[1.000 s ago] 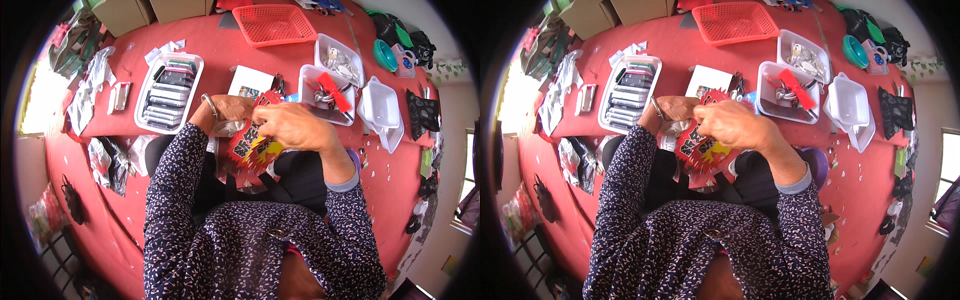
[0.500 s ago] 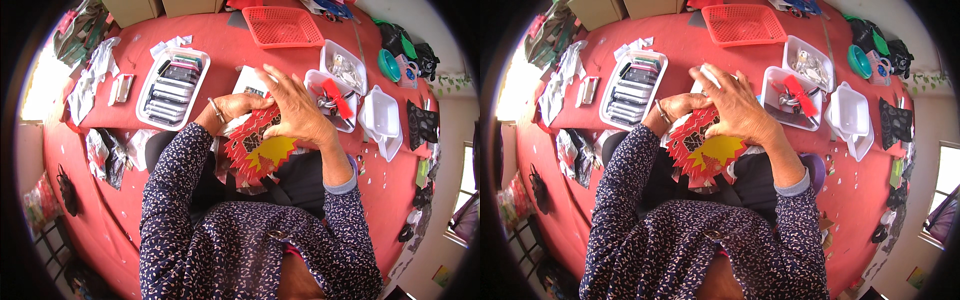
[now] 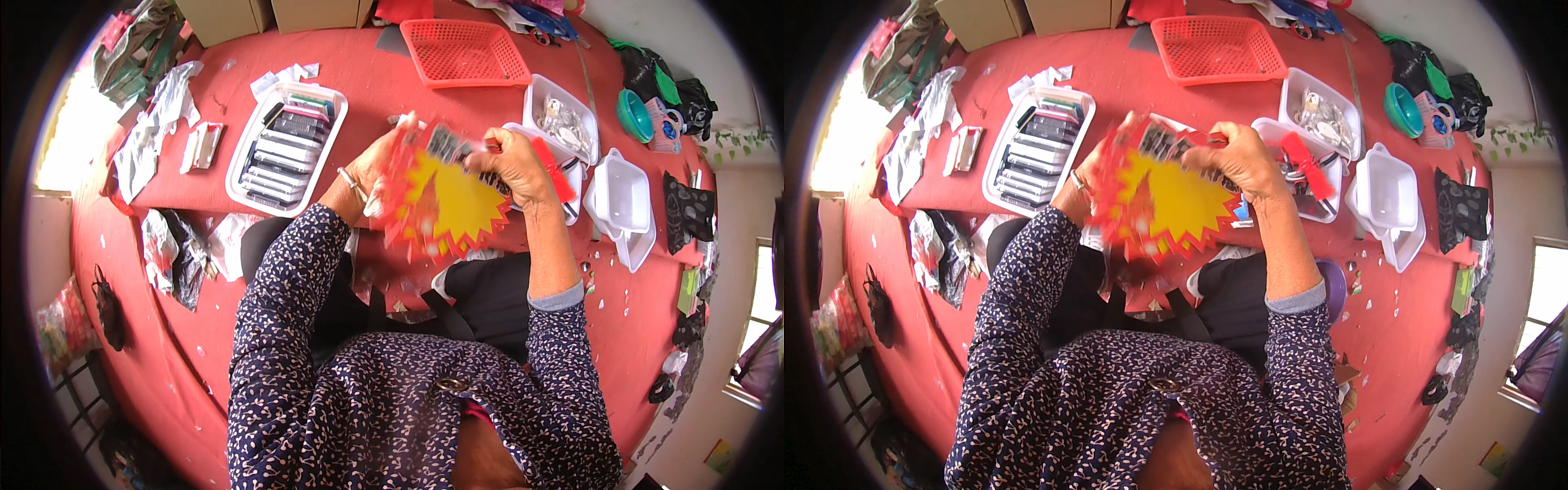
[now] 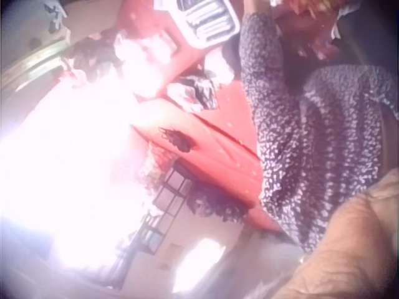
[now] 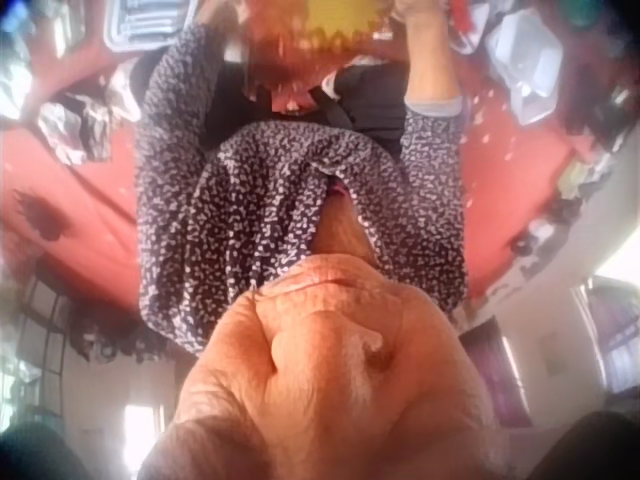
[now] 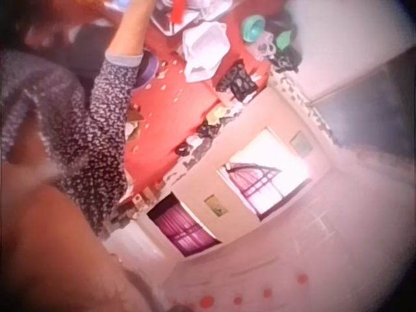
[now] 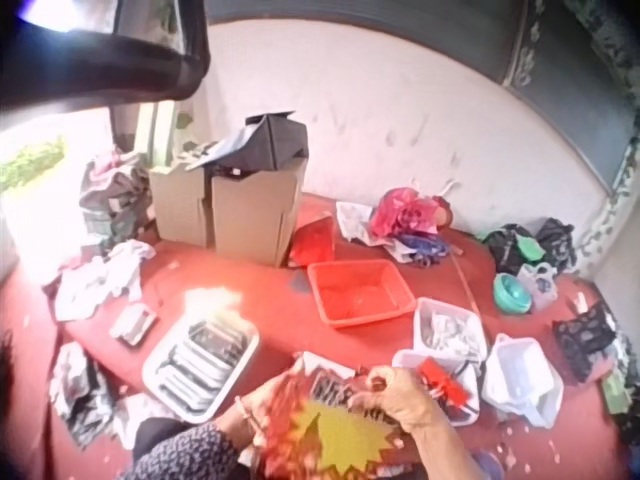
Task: The person sits on a red floor mat and packs small items into clear plastic bags. They handle star-shaped paper cutouts, small metal objects, and printed cards, placing them into bags and arranging them on the floor.
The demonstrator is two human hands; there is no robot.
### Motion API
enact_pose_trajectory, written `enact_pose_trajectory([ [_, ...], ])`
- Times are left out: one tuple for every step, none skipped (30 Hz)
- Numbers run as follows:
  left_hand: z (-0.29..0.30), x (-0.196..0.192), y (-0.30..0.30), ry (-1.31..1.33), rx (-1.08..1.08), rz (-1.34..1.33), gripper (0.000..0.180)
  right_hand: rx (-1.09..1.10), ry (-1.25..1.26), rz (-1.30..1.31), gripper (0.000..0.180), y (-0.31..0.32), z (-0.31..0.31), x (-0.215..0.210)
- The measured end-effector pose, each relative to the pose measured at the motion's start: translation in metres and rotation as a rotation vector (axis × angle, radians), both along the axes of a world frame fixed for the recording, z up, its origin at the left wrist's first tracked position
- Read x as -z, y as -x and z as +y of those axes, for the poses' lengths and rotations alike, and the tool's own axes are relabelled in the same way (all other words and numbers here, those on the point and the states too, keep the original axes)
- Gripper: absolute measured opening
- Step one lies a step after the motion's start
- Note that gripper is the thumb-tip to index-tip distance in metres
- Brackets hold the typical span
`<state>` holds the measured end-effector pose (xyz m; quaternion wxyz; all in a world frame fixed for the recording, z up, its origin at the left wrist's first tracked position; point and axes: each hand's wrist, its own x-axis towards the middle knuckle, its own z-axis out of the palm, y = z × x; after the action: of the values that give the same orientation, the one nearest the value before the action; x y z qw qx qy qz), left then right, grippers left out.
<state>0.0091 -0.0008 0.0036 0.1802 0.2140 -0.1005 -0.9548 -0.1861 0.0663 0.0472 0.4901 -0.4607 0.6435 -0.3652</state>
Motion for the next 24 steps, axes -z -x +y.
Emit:
enact_pose_trajectory([
  [-0.002,-0.002,0.000,0.118,-0.041,0.040,0.057,0.106,-0.002,-0.247,0.043,0.003,-0.003,0.005],
  [-0.007,0.001,-0.005,0.203,0.006,0.113,0.063,0.207,-0.004,-0.497,0.041,0.006,-0.006,0.007],
  [-0.012,0.002,-0.008,0.289,0.051,0.192,0.069,0.273,-0.026,-0.677,0.037,0.009,-0.009,0.007],
  [-0.016,0.003,-0.007,0.304,0.089,0.236,0.073,0.390,-0.035,-0.770,0.036,0.016,-0.013,0.015],
  [-0.021,0.003,-0.007,0.321,0.126,0.278,0.078,0.437,-0.009,-0.792,0.037,0.023,-0.015,0.021],
  [-0.016,0.002,0.000,0.291,0.073,0.262,0.079,0.494,0.020,-0.810,0.038,0.031,-0.016,0.026],
  [-0.010,0.000,0.006,0.332,0.005,0.134,0.080,0.559,0.051,-0.770,0.041,0.037,-0.019,0.036],
  [-0.004,-0.003,0.012,0.362,-0.038,0.129,0.066,0.603,0.106,-0.659,0.043,0.046,-0.019,0.054],
  [-0.003,0.001,0.005,0.421,-0.008,-0.006,0.060,0.612,0.114,-0.560,0.041,0.029,-0.020,0.043],
  [-0.004,0.009,0.002,0.473,0.031,-0.132,0.055,0.630,0.124,-0.452,0.039,0.009,-0.016,0.027],
  [-0.005,0.020,0.003,0.442,0.060,-0.007,0.040,0.638,0.219,-0.304,0.035,0.001,-0.014,0.023],
  [-0.004,0.012,0.005,0.483,0.055,-0.125,0.029,0.662,0.192,-0.087,0.038,-0.005,-0.012,0.019],
  [-0.002,0.003,0.007,0.479,0.053,-0.206,0.026,0.613,0.165,0.031,0.041,0.000,-0.012,0.021],
  [0.001,-0.003,0.008,0.476,0.050,-0.286,0.023,0.562,0.138,0.148,0.045,0.007,-0.011,0.022],
  [0.000,-0.004,0.006,0.482,0.044,-0.282,0.022,0.473,0.113,0.297,0.047,0.010,-0.011,0.016],
  [-0.001,-0.005,0.003,0.487,0.038,-0.278,0.021,0.383,0.086,0.445,0.048,0.012,-0.011,0.008],
  [-0.002,-0.006,0.001,0.493,0.033,-0.273,0.020,0.291,0.059,0.591,0.050,0.013,-0.011,0.003],
  [-0.002,-0.006,0.000,0.501,0.062,-0.269,0.021,0.293,0.180,0.653,0.052,0.015,-0.009,0.003],
  [-0.003,-0.006,0.001,0.508,0.090,-0.264,0.021,0.294,0.300,0.715,0.054,0.017,-0.007,0.004],
  [-0.004,-0.006,0.002,0.516,0.118,-0.260,0.021,0.293,0.421,0.777,0.056,0.019,-0.005,0.004],
  [-0.002,-0.007,0.003,0.551,0.129,-0.270,0.024,0.195,0.377,0.845,0.058,0.018,-0.003,-0.008],
  [0.000,-0.007,0.003,0.569,0.145,-0.276,0.025,0.152,0.365,0.847,0.058,0.018,-0.003,-0.008],
  [0.002,-0.006,0.002,0.587,0.161,-0.282,0.026,0.108,0.352,0.849,0.057,0.017,-0.003,-0.008],
  [0.004,-0.005,0.004,0.602,0.181,-0.282,0.027,0.066,0.335,0.855,0.057,0.019,0.000,-0.008],
])
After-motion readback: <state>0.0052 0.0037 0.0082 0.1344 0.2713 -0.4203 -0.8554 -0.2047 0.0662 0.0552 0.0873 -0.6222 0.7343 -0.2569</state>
